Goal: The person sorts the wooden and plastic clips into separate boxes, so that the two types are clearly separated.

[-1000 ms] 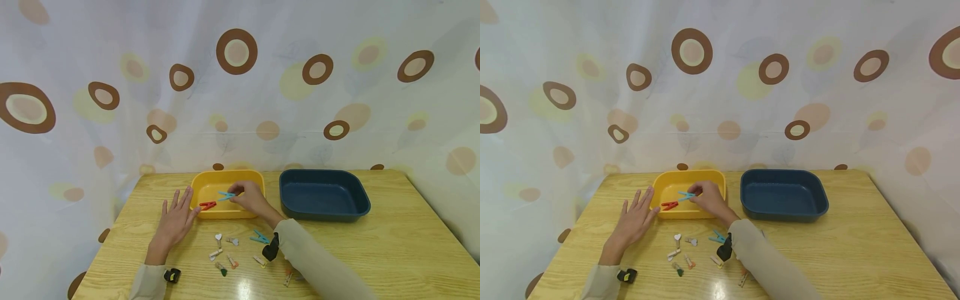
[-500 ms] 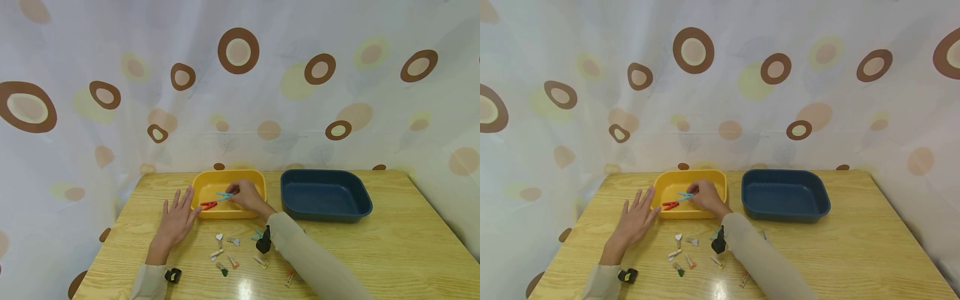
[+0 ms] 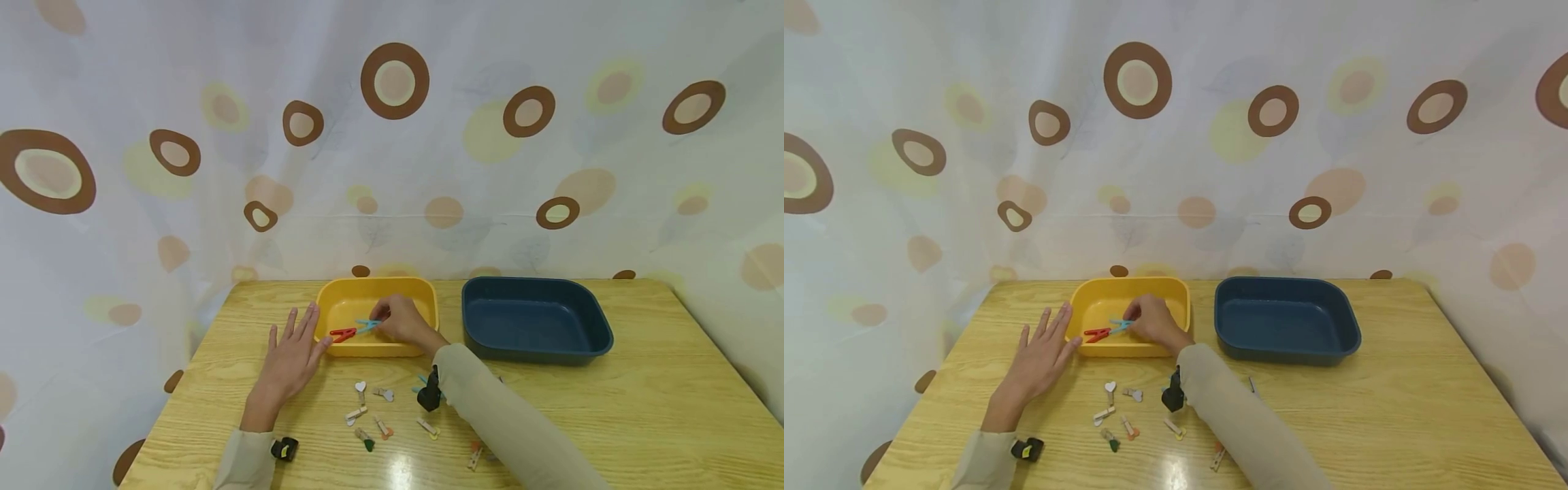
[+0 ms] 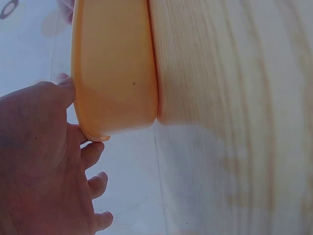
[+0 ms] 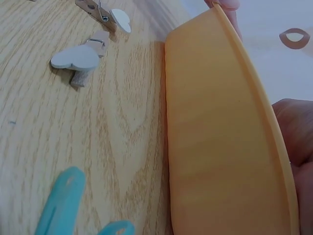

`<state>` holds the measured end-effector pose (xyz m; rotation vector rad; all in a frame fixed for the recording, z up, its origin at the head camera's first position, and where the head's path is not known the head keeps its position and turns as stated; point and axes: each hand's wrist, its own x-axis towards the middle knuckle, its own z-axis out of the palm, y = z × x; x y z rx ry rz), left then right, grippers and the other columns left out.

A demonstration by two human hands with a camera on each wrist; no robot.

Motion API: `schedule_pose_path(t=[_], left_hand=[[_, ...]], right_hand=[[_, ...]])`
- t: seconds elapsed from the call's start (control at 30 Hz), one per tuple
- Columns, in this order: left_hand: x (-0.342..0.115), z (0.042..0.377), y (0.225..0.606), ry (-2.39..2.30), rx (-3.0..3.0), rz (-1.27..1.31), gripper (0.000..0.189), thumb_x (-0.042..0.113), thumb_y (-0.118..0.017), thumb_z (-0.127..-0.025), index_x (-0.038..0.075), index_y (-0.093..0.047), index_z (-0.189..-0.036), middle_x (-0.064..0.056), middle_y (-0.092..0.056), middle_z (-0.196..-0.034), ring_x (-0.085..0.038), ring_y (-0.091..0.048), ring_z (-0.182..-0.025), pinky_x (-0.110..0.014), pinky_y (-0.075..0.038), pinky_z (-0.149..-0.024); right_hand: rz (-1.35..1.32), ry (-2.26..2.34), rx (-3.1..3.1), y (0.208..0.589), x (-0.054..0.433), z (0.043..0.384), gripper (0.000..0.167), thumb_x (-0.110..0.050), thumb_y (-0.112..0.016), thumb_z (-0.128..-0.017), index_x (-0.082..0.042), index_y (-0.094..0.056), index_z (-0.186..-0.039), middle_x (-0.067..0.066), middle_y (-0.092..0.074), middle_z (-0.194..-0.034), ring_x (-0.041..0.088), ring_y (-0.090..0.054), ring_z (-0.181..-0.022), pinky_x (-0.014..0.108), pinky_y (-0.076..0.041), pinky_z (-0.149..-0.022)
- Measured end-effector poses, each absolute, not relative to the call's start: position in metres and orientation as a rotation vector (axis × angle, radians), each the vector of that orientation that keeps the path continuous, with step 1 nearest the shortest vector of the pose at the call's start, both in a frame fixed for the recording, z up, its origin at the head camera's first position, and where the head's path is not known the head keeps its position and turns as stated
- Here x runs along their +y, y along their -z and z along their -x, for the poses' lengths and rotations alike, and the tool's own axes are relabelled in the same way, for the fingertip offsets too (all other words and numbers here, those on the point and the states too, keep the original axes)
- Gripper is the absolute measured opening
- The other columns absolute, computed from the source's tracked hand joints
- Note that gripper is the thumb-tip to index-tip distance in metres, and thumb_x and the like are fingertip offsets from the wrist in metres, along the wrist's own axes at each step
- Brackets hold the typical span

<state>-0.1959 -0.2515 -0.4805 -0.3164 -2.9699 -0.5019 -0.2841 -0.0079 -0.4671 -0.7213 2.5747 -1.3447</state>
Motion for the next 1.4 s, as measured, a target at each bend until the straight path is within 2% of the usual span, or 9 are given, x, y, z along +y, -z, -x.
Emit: schedule_pose_path(t=[0.23,0.53,0.93,1.13,1.4], left_hand=[[-0.251,0.197,0.481,0.48,-2.967,0.315,0.072,0.05,-0.037,-0.11,0.008,-0.017,-0.165,-0.007,-0.016,-0.171,-0.036,-0.006,-0.157,-0.071,-0.003,-0.117],[-0.25,0.197,0.479,0.486,-2.973,0.315,0.072,0.049,-0.038,-0.11,0.008,-0.018,-0.165,-0.008,-0.015,-0.17,-0.036,-0.005,-0.157,-0.072,-0.004,-0.117],[-0.25,0.195,0.479,0.47,-2.966,0.313,0.071,0.048,-0.038,-0.111,0.007,-0.018,-0.165,-0.008,-0.015,-0.17,-0.038,-0.005,-0.156,-0.073,-0.006,-0.116],[-0.251,0.196,0.479,0.448,-2.966,0.323,0.071,0.048,-0.037,-0.111,0.006,-0.017,-0.165,-0.009,-0.015,-0.17,-0.038,-0.007,-0.156,-0.073,-0.007,-0.116],[-0.251,0.196,0.48,0.448,-2.975,0.322,0.072,0.05,-0.037,-0.111,0.006,-0.016,-0.165,-0.008,-0.014,-0.17,-0.04,-0.009,-0.156,-0.073,-0.006,-0.116]], right_hand=[[0.689,1.365,2.562,0.465,-0.007,0.282,0.017,0.004,-0.079,-0.085,0.005,-0.074,-0.101,0.014,-0.071,-0.096,0.022,-0.065,-0.084,0.036,-0.057,-0.08],[0.681,1.414,2.55,0.455,0.002,0.277,0.013,0.0,-0.075,-0.091,0.003,-0.074,-0.104,0.008,-0.07,-0.095,0.02,-0.065,-0.084,0.036,-0.056,-0.079],[0.767,1.512,2.51,0.44,0.032,0.262,0.016,-0.005,-0.076,-0.092,-0.002,-0.074,-0.107,0.018,-0.071,-0.112,0.027,-0.067,-0.093,0.036,-0.057,-0.081],[0.82,1.533,2.535,0.434,0.051,0.25,0.015,-0.007,-0.075,-0.093,-0.004,-0.074,-0.108,0.018,-0.071,-0.112,0.027,-0.068,-0.094,0.037,-0.057,-0.081],[0.852,1.53,2.565,0.433,0.073,0.234,0.014,-0.006,-0.075,-0.094,-0.006,-0.074,-0.108,0.016,-0.071,-0.11,0.025,-0.068,-0.093,0.044,-0.056,-0.083]])
